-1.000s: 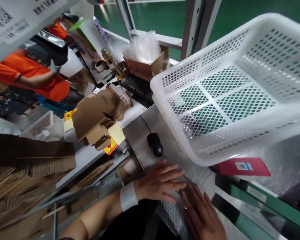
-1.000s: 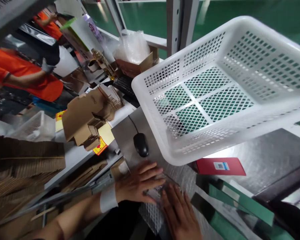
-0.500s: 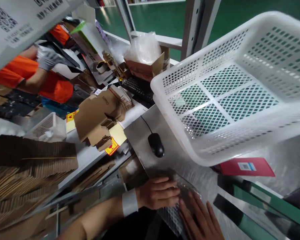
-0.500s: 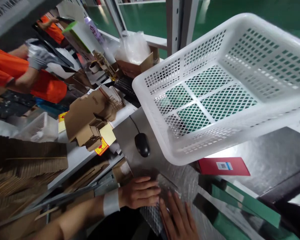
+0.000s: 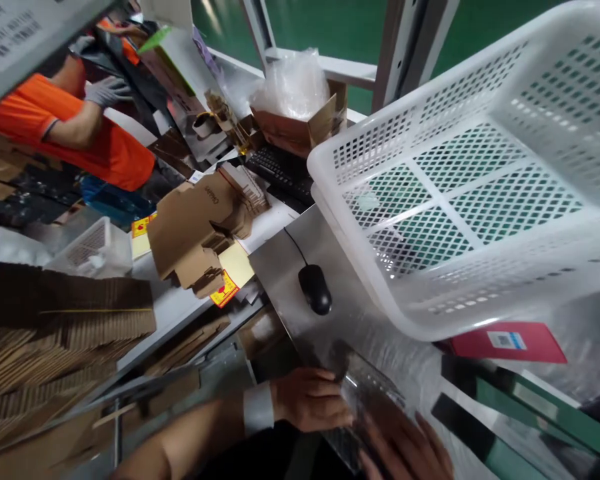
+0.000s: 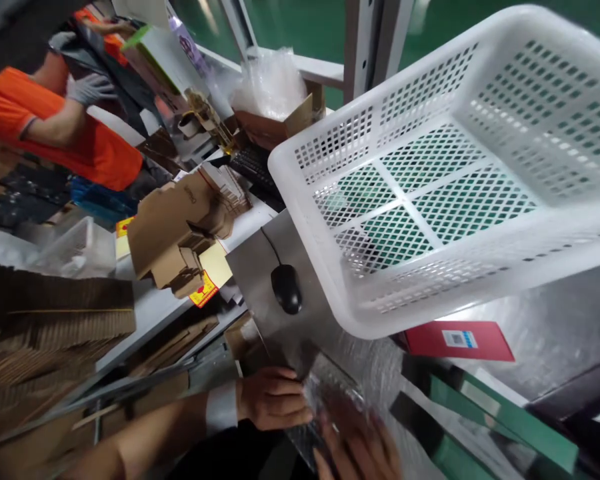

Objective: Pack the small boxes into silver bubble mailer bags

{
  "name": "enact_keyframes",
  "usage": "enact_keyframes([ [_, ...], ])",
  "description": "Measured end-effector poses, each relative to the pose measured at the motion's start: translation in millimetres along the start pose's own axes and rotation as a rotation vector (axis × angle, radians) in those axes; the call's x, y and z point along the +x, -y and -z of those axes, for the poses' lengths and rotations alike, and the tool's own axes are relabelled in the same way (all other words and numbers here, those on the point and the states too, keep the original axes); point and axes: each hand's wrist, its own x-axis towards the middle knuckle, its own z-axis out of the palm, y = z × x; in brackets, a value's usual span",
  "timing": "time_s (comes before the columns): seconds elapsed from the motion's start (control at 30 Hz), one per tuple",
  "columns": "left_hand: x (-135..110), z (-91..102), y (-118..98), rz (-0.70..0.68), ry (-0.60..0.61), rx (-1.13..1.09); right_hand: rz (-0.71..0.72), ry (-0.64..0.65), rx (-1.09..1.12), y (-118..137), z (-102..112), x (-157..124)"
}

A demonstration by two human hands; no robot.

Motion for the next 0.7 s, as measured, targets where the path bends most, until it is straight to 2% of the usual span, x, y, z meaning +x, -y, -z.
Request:
enact_keyframes([
  [0.07, -1.9, -3.1, -4.3, 0.031, -0.043, 0.025, -0.163, 0.040, 0.016, -10.5, -0.1, 14.6],
  [0.13, -3.1, -0.5, -10.9, 0.089, -0.060, 0.052, -0.244, 0.150, -0.057, -22.9, -4.7, 26.3],
  [0.27, -5.9, 15.6, -33.9, 0.284, -0.026, 0.143, -0.164, 0.357, -0.151, -35.3, -19.3, 34.3],
  [0.37, -9.2, 20.6, -59.4, 0.420, 0.080, 0.185, -0.120, 0.380, -0.223, -28.4, -24.4, 32.1],
  [0.47, -14.4, 7.2, -91.6, 0.592, 0.135, 0.213, -0.053, 0.334, -0.271, -18.1, -21.2, 30.7],
  [0.53, -17.8, -7.4, -115.0, 0.788, 0.098, 0.179, -0.022, 0.325, -0.275, -12.5, -16.9, 31.0],
  [0.6, -17.9, -17.5, -135.8, 1.005, 0.026, -0.098, -0.022, 0.327, -0.278, -7.3, -12.8, 32.0],
  [0.7, -4.7, -14.8, -152.2, 1.371, -0.142, -0.909, -0.034, 0.326, -0.287, 1.7, -8.9, 34.4],
])
